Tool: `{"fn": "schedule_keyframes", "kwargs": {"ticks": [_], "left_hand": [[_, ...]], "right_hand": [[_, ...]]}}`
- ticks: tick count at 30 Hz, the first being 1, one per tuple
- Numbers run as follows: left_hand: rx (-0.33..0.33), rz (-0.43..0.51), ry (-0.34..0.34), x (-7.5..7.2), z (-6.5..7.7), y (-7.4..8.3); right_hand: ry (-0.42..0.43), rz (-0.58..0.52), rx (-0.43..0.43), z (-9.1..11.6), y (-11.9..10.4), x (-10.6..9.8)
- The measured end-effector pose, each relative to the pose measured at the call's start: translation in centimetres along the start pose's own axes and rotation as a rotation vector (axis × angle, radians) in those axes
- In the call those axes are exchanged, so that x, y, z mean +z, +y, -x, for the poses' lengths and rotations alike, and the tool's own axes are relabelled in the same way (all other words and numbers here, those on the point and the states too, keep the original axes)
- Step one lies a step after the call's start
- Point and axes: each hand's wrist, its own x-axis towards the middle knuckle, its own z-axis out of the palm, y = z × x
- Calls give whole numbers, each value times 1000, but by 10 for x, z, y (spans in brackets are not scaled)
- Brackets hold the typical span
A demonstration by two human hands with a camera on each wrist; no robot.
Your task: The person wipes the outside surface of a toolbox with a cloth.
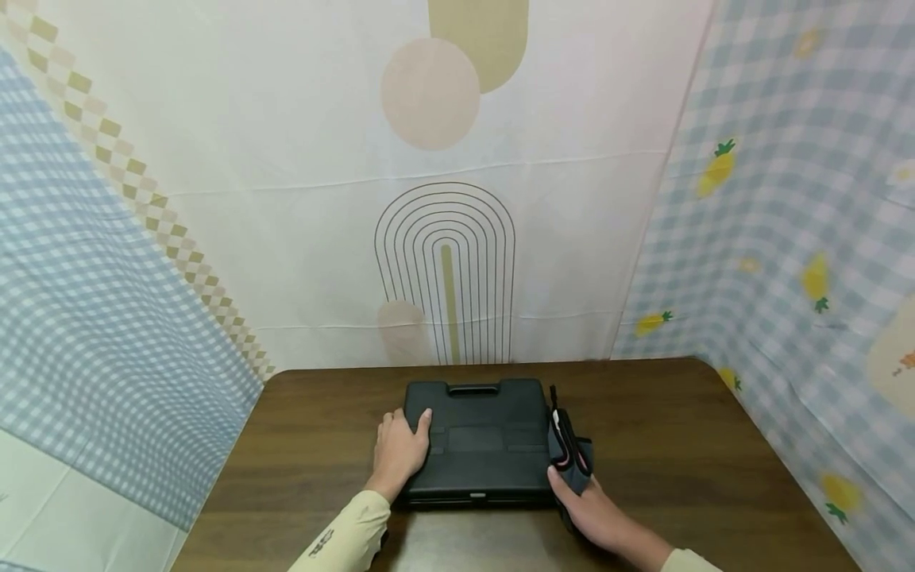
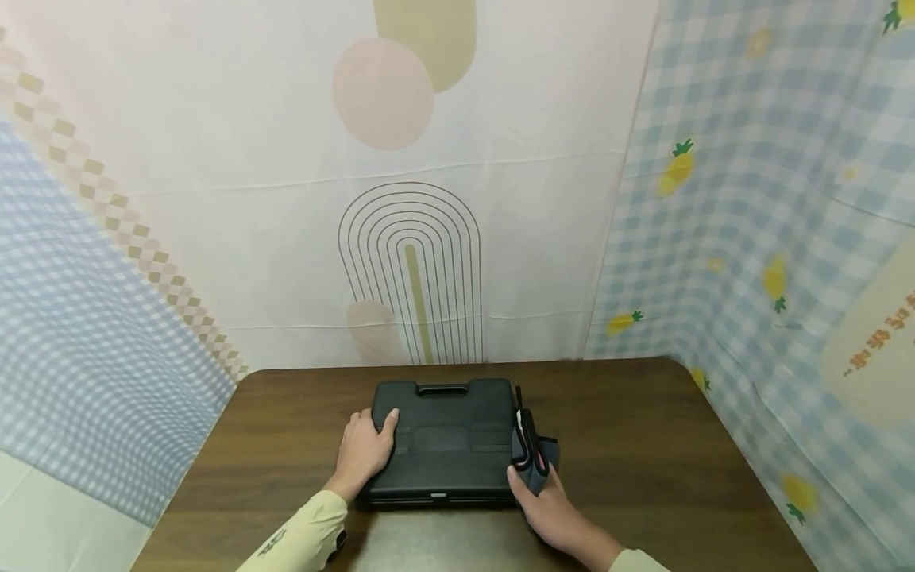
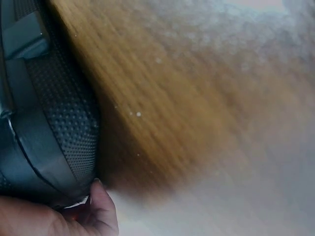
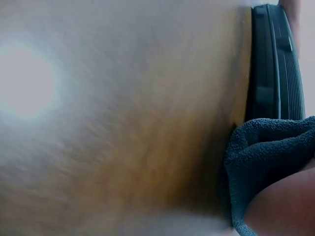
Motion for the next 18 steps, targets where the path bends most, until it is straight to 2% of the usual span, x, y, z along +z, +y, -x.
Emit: {"fn": "schedule_keyframes", "kwargs": {"ticks": [3, 10, 15, 18], "left_hand": [[2, -1, 1, 0, -1, 0], [7, -1, 6, 1, -2, -2], [9, 7, 1, 0, -1, -2], [11, 8, -1, 0, 0, -2]], "right_hand": [[-15, 15, 8, 5, 3, 2], [-88, 197, -197, 9, 12, 1], [-65, 231, -202, 10, 16, 3], [-21, 260, -248, 10, 16, 6]]}}
